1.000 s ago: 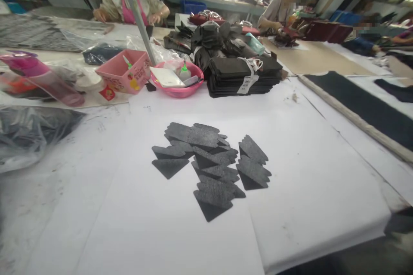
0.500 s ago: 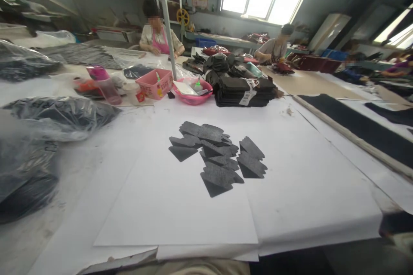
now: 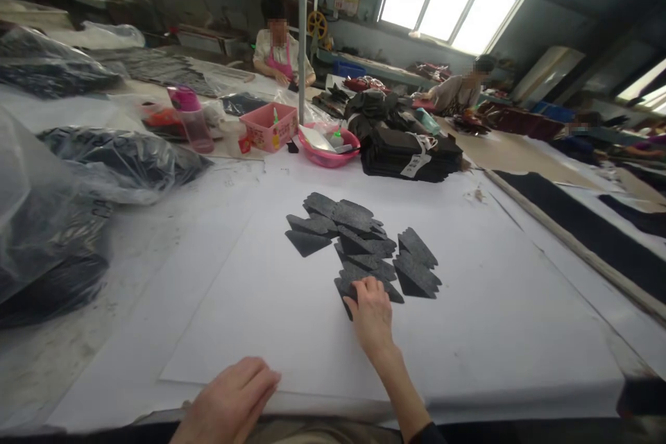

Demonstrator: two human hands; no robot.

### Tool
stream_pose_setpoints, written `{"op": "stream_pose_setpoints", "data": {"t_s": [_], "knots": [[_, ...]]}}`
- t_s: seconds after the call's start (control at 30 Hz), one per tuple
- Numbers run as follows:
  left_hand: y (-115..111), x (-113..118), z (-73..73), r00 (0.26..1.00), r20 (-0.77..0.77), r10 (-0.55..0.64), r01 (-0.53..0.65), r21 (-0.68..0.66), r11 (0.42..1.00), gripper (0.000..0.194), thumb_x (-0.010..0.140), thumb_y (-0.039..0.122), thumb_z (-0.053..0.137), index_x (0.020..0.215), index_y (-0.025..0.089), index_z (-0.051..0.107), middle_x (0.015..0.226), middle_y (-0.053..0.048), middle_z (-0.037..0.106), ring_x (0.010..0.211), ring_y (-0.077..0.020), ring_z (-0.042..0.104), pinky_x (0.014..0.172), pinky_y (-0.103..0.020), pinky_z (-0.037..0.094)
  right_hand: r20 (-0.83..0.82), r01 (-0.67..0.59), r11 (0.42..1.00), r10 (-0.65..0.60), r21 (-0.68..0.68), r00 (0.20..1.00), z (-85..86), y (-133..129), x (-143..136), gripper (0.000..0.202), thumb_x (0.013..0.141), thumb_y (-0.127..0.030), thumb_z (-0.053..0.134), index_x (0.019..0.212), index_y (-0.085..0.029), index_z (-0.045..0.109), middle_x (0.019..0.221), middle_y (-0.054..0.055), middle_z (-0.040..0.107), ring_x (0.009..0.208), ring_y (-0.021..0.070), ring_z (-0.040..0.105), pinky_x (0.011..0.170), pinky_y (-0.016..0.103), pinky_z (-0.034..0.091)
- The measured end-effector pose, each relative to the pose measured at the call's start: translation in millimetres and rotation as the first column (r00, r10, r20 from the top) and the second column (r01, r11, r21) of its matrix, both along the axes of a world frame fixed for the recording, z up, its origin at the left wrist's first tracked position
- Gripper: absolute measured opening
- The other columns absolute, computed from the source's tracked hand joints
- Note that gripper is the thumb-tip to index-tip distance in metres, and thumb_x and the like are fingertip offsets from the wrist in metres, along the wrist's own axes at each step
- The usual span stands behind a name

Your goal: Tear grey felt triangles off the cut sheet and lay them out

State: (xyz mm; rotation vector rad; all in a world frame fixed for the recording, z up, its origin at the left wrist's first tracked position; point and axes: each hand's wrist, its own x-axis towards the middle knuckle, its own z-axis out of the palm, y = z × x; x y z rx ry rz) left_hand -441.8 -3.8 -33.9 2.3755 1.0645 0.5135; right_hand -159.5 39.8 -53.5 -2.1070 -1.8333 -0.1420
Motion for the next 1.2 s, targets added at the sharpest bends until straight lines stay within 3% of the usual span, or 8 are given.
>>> {"op": "stream_pose_setpoints", "data": {"t_s": [0.17, 0.27, 0.43, 0.57, 0.87, 0.97, 1.07, 1.2], "knots": [[28, 55, -14.5, 1.0, 0.013, -0.008, 0.006, 0.191, 0.982, 0.024, 0.096, 0.011, 0.042, 0.094, 0.019, 0.063, 0.091, -0.005, 0.06, 0.085, -0.0181, 0.059, 0.077, -0.028, 0.05, -0.019, 0.005, 0.999, -0.006, -0.042, 1.0, -3.7, 6, 6, 0.024, 0.073, -0.018, 0.08, 0.088, -0.02, 0.06, 0.091, 0.006, 0.061, 0.087, 0.0258, 0.054, 0.072, 0.037, 0.041], [41, 69, -24.1, 1.0, -0.02, 0.002, 0.002, 0.174, 0.985, 0.02, 0.094, 0.008, 0.045, 0.099, 0.018, 0.062, 0.098, -0.006, 0.059, 0.091, -0.0202, 0.057, 0.079, -0.032, 0.049, -0.043, -0.026, 0.998, 0.023, -0.058, 0.999, -0.8, 5, 6, 0.026, 0.074, -0.017, 0.079, 0.087, -0.02, 0.058, 0.088, 0.003, 0.062, 0.086, 0.0236, 0.055, 0.077, 0.037, 0.041], [53, 79, -33.9, 0.998, -0.059, 0.022, -0.014, 0.134, 0.991, 0.013, 0.094, 0.01, 0.05, 0.096, 0.018, 0.061, 0.094, -0.004, 0.058, 0.089, -0.0213, 0.054, 0.079, -0.036, 0.048, -0.193, -0.067, 0.995, 0.052, -0.073, 0.98, -6.3, -1, 9, 0.026, 0.08, -0.013, 0.073, 0.1, -0.019, 0.057, 0.093, 0.003, 0.064, 0.084, 0.0203, 0.06, 0.075, 0.032, 0.041], [58, 91, -32.8, 0.996, -0.083, 0.034, -0.02, 0.166, 0.986, 0.011, 0.094, 0.011, 0.052, 0.096, 0.018, 0.061, 0.088, -0.004, 0.056, 0.084, -0.0215, 0.054, 0.074, -0.036, 0.048, -0.291, -0.113, 0.988, 0.079, -0.105, 0.954, -10.0, -2, 19, 0.014, 0.083, -0.019, 0.071, 0.09, -0.02, 0.059, 0.089, 0.0, 0.064, 0.078, 0.0172, 0.062, 0.069, 0.028, 0.043], [52, 115, -43.9, 1.0, 0.013, -0.002, -0.002, 0.266, 0.964, 0.009, 0.095, 0.015, 0.052, 0.094, 0.018, 0.061, 0.086, -0.004, 0.055, 0.082, -0.021, 0.052, 0.072, -0.035, 0.047, -0.532, -0.206, 0.978, 0.163, -0.021, 0.831, -9.4, -11, 33, 0.019, 0.084, -0.019, 0.069, 0.102, -0.024, 0.067, 0.098, -0.001, 0.069, 0.093, 0.0163, 0.063, 0.082, 0.026, 0.049], [53, 115, -43.0, 0.997, 0.074, 0.007, -0.024, 0.237, 0.971, 0.01, 0.097, 0.017, 0.051, 0.097, 0.018, 0.061, 0.087, -0.004, 0.056, 0.083, -0.0203, 0.054, 0.073, -0.034, 0.047, -0.555, -0.176, 0.983, 0.176, 0.052, 0.813, -16.5, -16, 36, 0.008, 0.088, -0.026, 0.066, 0.095, -0.022, 0.068, 0.092, 0.0, 0.07, 0.086, 0.0153, 0.065, 0.077, 0.025, 0.049], [55, 116, -38.9, 0.992, 0.128, 0.007, -0.034, 0.213, 0.976, 0.012, 0.098, 0.018, 0.049, 0.099, 0.018, 0.061, 0.088, -0.004, 0.057, 0.082, -0.0191, 0.055, 0.071, -0.031, 0.047, -0.546, -0.136, 0.987, 0.162, 0.088, 0.822, -24.9, -20, 38, 0.016, 0.091, -0.035, 0.062, 0.092, -0.02, 0.068, 0.085, 0.001, 0.071, 0.076, 0.0152, 0.066, 0.071, 0.025, 0.049], [53, 120, -37.4, 0.989, 0.149, -0.019, -0.019, 0.251, 0.968, 0.012, 0.098, 0.018, 0.05, 0.1, 0.018, 0.061, 0.091, -0.005, 0.059, 0.085, -0.0193, 0.056, 0.074, -0.032, 0.048, -0.534, -0.165, 0.98, 0.2, 0.113, 0.821, -32.1, -25, 40, 0.019, 0.09, -0.036, 0.063, 0.102, -0.022, 0.07, 0.096, 0.002, 0.073, 0.085, 0.0161, 0.069, 0.08, 0.026, 0.05]]}}
